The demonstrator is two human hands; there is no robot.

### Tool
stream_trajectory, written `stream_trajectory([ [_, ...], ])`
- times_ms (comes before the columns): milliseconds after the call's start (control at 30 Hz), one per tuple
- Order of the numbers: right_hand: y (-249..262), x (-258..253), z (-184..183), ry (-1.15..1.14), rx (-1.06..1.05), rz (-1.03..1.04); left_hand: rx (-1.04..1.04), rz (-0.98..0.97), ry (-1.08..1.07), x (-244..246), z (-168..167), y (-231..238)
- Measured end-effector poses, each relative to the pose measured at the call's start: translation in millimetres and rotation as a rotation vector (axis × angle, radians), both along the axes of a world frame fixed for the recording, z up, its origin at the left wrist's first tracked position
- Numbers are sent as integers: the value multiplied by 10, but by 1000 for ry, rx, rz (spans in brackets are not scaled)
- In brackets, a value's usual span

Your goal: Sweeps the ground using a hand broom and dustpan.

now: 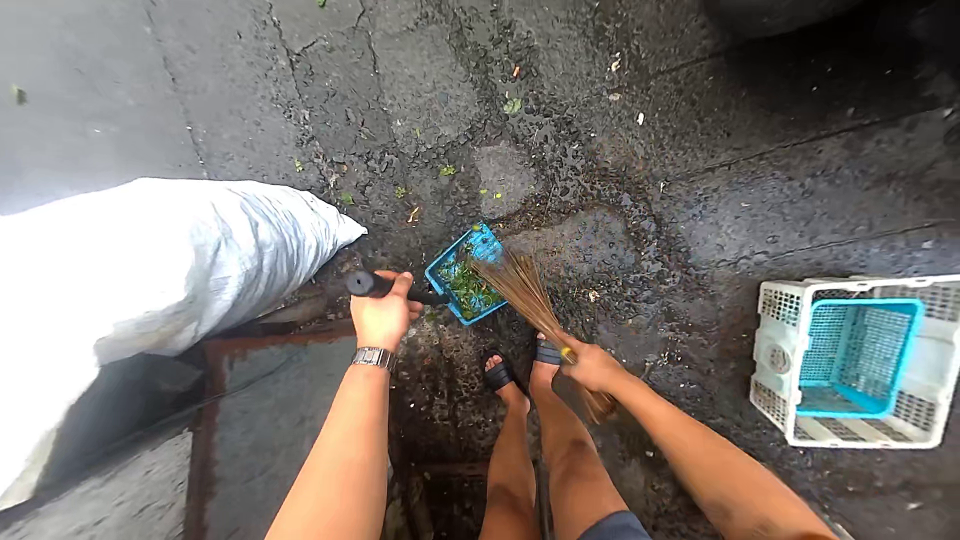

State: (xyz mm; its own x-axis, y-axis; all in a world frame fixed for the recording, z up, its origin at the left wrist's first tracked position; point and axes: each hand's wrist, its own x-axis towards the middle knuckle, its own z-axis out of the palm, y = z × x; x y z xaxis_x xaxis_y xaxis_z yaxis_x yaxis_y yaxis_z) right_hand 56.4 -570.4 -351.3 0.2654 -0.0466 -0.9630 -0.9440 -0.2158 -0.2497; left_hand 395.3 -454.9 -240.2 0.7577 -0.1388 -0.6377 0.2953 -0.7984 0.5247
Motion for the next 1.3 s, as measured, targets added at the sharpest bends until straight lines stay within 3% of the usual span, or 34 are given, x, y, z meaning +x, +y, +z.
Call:
stream_trajectory([
  [100,-478,-286,444,26,-92,-173,15,-28,9,87,7,26],
  [200,-788,-281,284,90,-235,-439,-9,-35,9,107,74,171],
  [267,-486,-135,-18,157,-262,-500,-48,-57,8,24,169,363],
  [367,539,203,-233,162,-85,-378,-143,-122,-34,-251,172,611],
  [433,1100,323,-85,116,55,-279,-185,-156,-62,-492,50,751],
  [500,1254,272,255,82,116,-315,-202,-183,-87,-639,-60,864],
  [633,684,-161,942,28,3,-544,-196,-157,-67,-572,-81,1009],
  [700,350,-263,814,29,-128,-637,-212,-144,-42,-527,-92,1052],
  [767,288,-104,342,70,-194,-628,-230,-160,-44,-540,-107,1055],
  [867,702,319,-77,110,-106,-247,-206,-196,-51,-633,-116,968],
  [933,963,466,145,107,-27,-81,-198,-187,-48,-676,-104,1027],
  [1033,860,415,816,70,5,-52,-264,-116,-46,-667,-108,1352],
  [1167,200,332,1716,58,-36,-65,-355,135,-22,-871,214,2040],
  [1300,-735,728,1901,-6,-115,39,-325,530,-58,-1368,610,2546],
])
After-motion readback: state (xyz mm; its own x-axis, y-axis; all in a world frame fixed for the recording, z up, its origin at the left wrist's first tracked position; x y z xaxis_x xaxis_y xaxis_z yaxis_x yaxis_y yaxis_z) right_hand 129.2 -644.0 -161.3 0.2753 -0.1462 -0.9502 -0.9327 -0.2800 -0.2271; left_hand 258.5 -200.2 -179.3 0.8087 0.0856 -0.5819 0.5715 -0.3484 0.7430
